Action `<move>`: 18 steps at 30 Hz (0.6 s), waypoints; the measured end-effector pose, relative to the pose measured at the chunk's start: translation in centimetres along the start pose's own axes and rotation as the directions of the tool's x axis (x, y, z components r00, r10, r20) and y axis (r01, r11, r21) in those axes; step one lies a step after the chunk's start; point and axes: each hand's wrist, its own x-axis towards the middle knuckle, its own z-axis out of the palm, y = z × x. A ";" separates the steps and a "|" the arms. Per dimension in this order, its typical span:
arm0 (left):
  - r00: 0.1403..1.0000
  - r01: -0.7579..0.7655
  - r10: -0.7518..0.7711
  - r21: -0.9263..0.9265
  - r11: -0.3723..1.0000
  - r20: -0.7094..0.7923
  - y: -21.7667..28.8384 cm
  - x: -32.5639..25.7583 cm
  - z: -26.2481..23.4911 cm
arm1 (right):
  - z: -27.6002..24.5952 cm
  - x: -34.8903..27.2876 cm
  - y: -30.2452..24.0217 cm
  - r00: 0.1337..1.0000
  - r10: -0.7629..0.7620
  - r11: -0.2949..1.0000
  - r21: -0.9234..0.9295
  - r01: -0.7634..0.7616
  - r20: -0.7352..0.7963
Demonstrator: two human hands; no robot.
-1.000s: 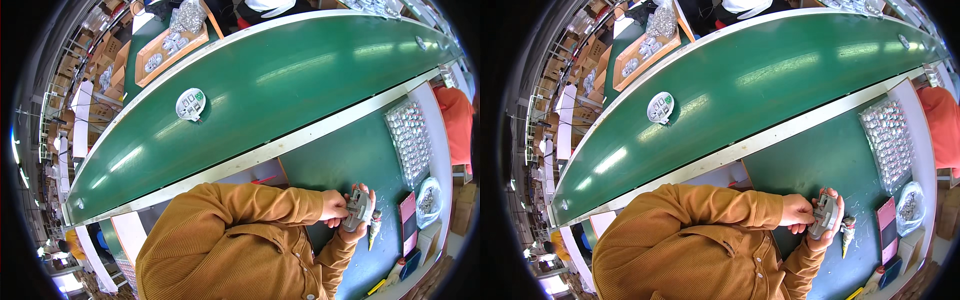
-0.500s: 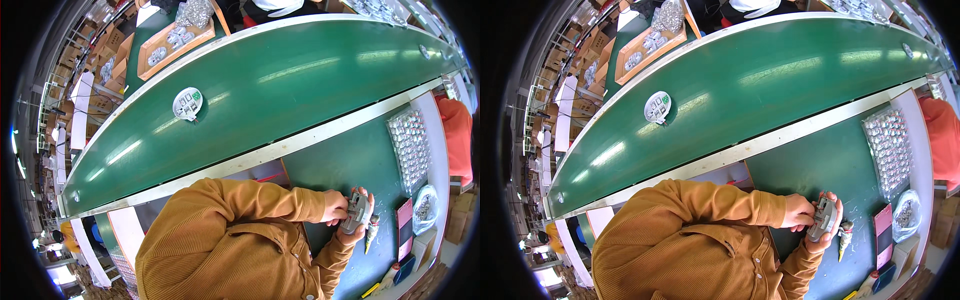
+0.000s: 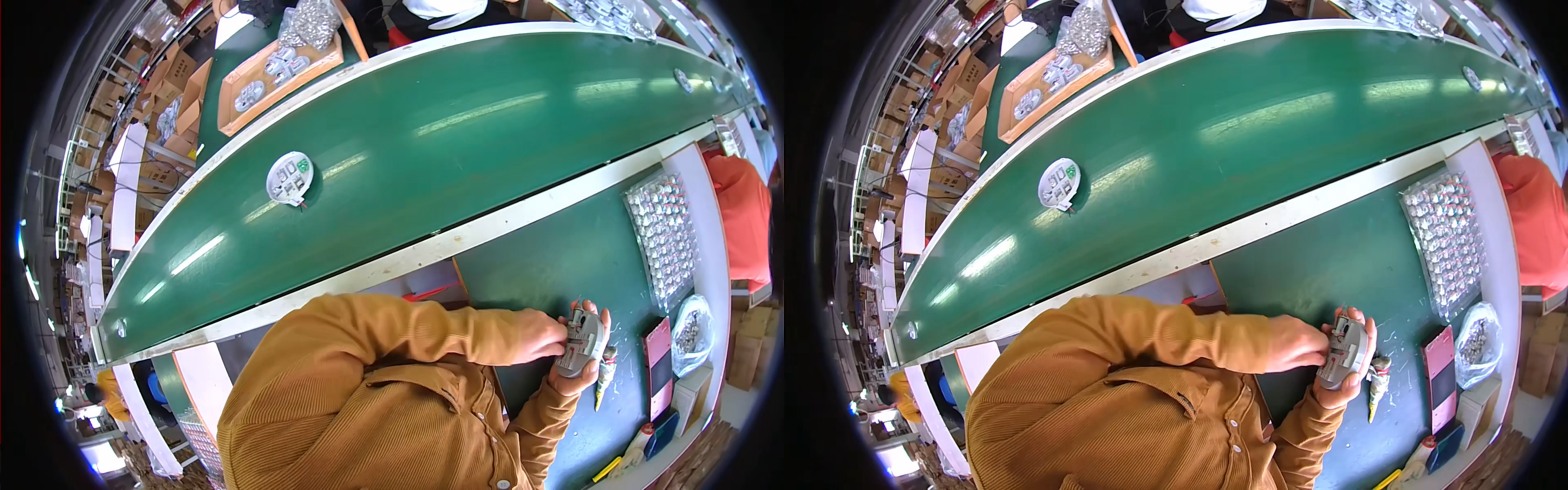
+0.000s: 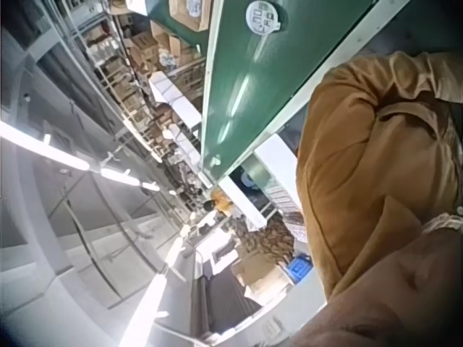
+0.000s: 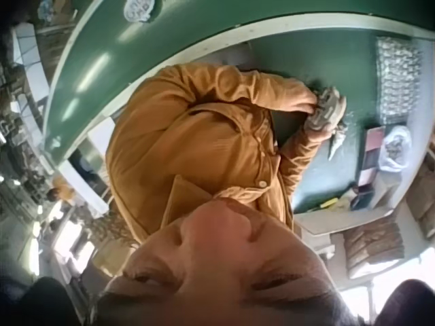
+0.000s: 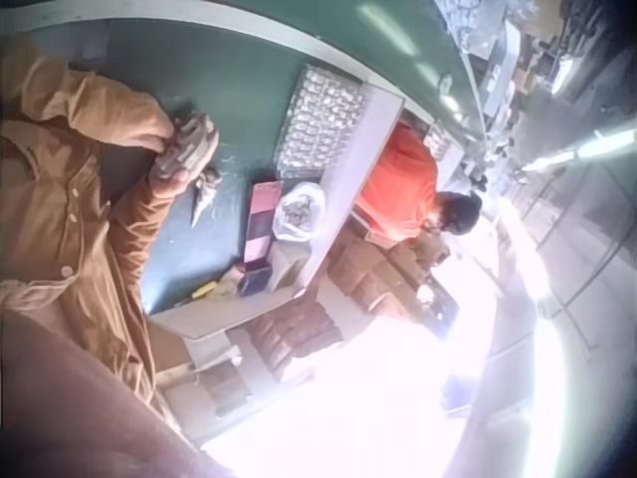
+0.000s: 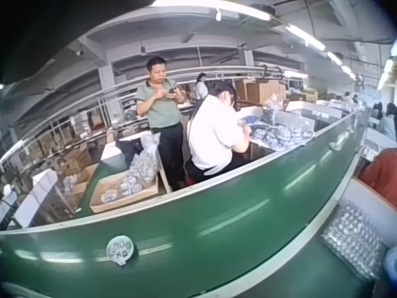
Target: Assembling components onto a circular electronic module at a factory workstation.
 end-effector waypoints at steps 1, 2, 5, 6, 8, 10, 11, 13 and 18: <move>0.994 -0.051 0.057 0.070 0.996 -0.094 1.1 -1.2 -2.6 | -0.1 0.0 0.0 1.000 0.002 1.000 0.013 -0.002 0.001; 0.974 -0.104 0.128 0.138 0.985 -0.185 2.0 -2.4 -5.4 | -0.4 0.1 -0.4 1.000 -0.001 1.000 0.016 0.001 0.003; 0.704 0.430 -0.082 0.332 0.840 -0.706 -1.2 -8.3 -16.1 | -0.9 0.5 -1.1 1.000 -0.013 0.995 0.100 0.014 -0.010; 0.574 0.588 0.126 0.515 0.624 -0.809 -2.4 -10.5 -19.8 | -1.1 0.4 -1.3 0.999 -0.016 0.989 0.144 0.020 -0.027; 0.500 0.730 0.075 0.466 0.500 -0.863 -8.6 -23.3 -29.0 | -0.4 0.1 -1.9 0.999 0.018 0.970 0.242 -0.009 -0.036; 0.309 0.858 -0.428 0.055 0.510 -0.850 -3.4 -26.2 -31.3 | -0.3 0.7 -2.2 0.993 0.074 0.960 0.276 -0.047 -0.089; 0.305 0.747 -0.592 -0.198 0.635 -0.746 -8.8 -31.9 -35.1 | -0.3 1.1 -2.0 0.991 0.088 0.952 0.300 -0.055 -0.098; 0.466 0.741 -0.515 0.000 0.671 -0.719 -11.5 -39.9 -39.6 | -0.7 2.0 -1.5 0.992 0.102 0.938 0.339 -0.072 -0.071; 0.433 0.867 -0.660 0.083 0.492 -0.613 -11.8 -44.6 -46.3 | -1.5 2.1 -1.4 0.994 0.076 0.899 0.436 -0.034 -0.079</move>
